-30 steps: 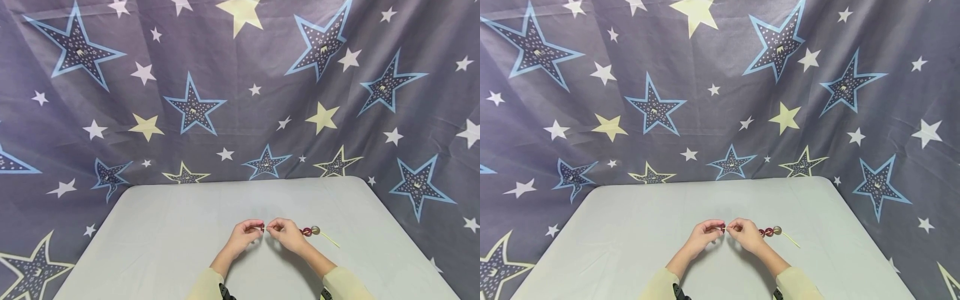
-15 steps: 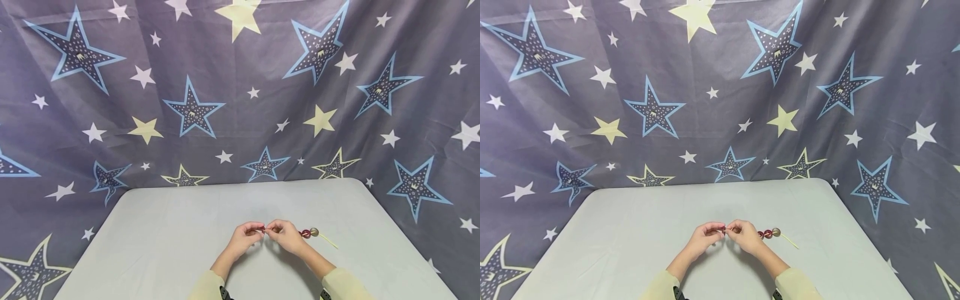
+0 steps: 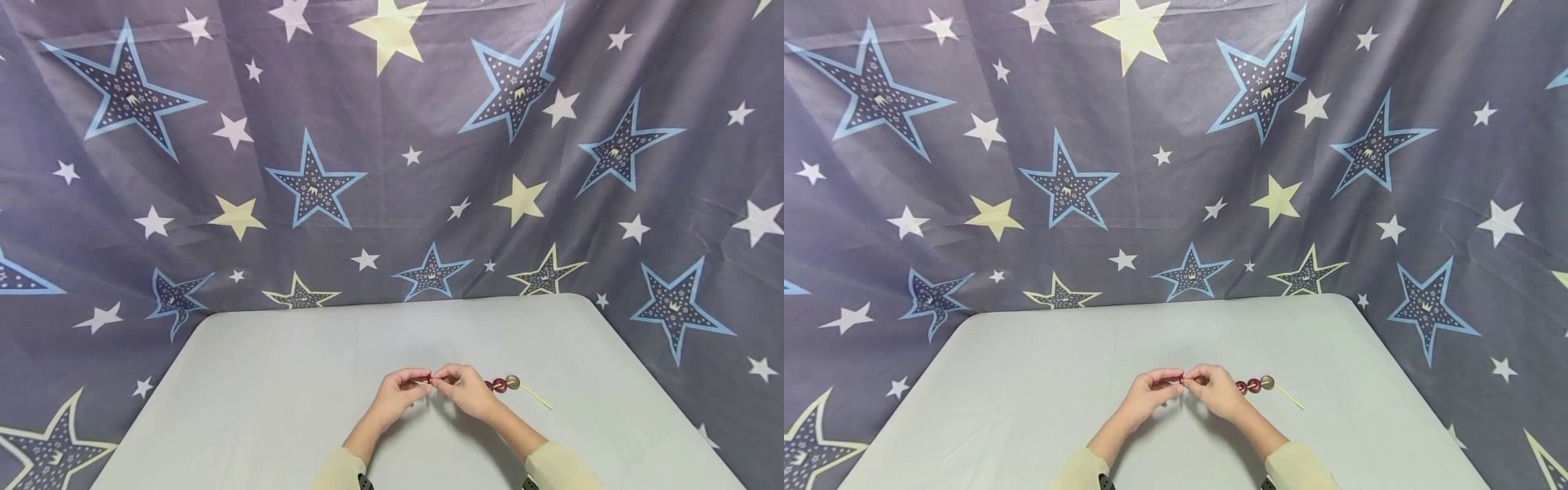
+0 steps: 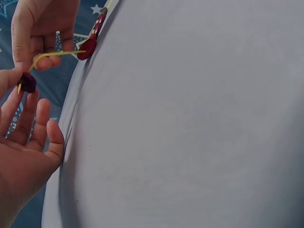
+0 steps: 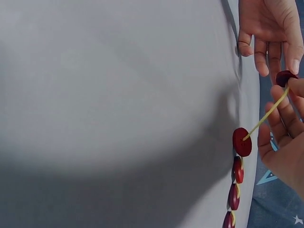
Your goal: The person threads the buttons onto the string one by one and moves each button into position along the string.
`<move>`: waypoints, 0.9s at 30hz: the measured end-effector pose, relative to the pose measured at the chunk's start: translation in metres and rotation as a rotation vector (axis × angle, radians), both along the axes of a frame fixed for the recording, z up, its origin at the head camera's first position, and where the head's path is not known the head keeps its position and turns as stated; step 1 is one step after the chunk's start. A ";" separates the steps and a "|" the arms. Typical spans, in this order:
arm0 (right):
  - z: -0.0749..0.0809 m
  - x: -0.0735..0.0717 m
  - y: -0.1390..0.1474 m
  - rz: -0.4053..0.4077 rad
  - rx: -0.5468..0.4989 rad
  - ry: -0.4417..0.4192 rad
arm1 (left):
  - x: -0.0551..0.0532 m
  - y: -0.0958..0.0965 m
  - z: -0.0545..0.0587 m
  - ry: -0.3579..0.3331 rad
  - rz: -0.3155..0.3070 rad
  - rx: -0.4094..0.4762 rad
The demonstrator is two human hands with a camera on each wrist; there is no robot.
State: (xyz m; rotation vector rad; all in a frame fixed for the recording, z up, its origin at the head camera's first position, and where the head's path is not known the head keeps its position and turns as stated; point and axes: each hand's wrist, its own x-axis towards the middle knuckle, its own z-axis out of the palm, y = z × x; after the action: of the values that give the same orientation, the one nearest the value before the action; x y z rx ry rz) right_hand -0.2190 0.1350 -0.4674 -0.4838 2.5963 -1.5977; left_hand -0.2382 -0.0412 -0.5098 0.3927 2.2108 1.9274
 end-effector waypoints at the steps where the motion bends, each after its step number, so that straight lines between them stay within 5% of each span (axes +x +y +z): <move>1: 0.000 0.000 0.000 0.004 -0.005 -0.004 | 0.002 0.000 0.004 0.004 0.000 -0.001; 9: -0.008 -0.005 0.004 0.021 -0.060 -0.042 | 0.005 0.000 0.010 0.035 -0.001 0.013; 18: -0.035 -0.021 0.009 0.019 -0.105 -0.136 | 0.007 0.003 0.009 0.069 0.041 0.008; 27: -0.004 -0.003 0.001 -0.009 -0.101 -0.119 | 0.011 0.003 0.017 0.135 0.079 -0.066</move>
State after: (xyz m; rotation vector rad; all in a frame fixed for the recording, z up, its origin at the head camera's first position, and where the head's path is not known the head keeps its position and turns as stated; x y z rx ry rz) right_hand -0.2224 0.1365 -0.4715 -0.3706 2.4454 -1.7112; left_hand -0.2271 -0.0379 -0.4924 0.4441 2.4022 1.9131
